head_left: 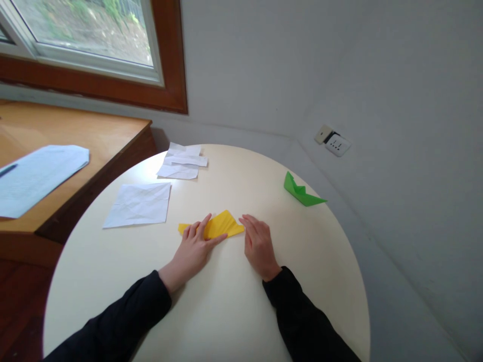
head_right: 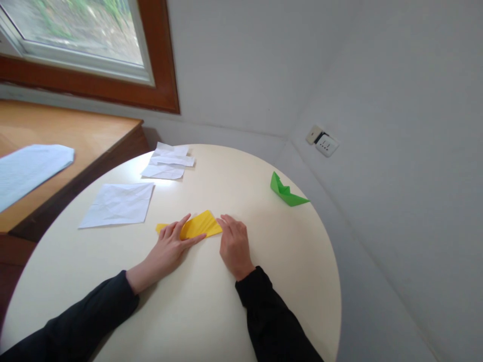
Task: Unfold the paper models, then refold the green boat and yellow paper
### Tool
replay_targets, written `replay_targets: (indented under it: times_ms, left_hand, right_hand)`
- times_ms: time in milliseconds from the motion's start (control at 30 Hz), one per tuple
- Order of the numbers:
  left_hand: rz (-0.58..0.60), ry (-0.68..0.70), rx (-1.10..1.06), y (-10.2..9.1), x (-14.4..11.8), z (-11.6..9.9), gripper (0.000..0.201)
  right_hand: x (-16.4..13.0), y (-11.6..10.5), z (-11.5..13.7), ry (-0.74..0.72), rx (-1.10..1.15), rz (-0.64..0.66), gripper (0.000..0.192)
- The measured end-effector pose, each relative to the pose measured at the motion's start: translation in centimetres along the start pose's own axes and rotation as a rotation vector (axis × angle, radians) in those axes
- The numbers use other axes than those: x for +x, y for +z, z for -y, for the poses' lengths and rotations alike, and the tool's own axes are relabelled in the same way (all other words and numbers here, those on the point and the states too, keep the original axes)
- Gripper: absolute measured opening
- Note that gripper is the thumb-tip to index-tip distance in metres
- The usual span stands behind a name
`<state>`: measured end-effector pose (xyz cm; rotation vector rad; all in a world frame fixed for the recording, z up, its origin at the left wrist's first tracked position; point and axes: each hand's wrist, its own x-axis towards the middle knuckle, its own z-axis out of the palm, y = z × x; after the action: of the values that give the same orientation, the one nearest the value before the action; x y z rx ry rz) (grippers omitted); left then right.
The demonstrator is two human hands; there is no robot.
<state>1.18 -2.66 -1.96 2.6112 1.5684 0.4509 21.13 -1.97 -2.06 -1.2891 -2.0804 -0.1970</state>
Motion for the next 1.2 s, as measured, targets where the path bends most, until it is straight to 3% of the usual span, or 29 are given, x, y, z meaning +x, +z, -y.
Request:
replay_targets:
  times_ms: [100,267,400,700,867,1067,1200]
  left_hand:
    - [-0.035,0.006,-0.008,0.3,0.0,0.1,0.050]
    - [-0.121,-0.028,0.013,0.6,-0.3,0.5,0.057]
    - [-0.142,-0.063,0.046,0.4,-0.8,1.0,0.060]
    - [-0.067,-0.082,0.093,0.0,-1.3,2.0,0.054]
    - [-0.037,-0.077,0.064,-0.1,-1.2,2.2,0.051]
    - [0.015,-0.063,-0.045,-0.2,-0.9,1.8,0.050]
    - [0.100,0.043,-0.224,-1.3,-0.8,2.7,0.058]
  right_hand:
    - [-1.0,0.1,2.1,-0.139,0.014,0.182,0.039]
    - [-1.3,0.2,3.0,-0.102,0.050,0.340,0.042]
    - [-1.2,0.3,2.7,-0.097,0.073,0.333,0.043]
    - [-1.1,0.4,2.7,-0.103,0.046,0.336,0.040]
    - [-0.6,0.5,3.3,-0.068,0.039,0.252,0.034]
    - [0.4,1.5,3.7,-0.151,0.150,0.207,0.027]
    - [0.7,1.7,3.2,-0.123,0.164,0.226,0.024]
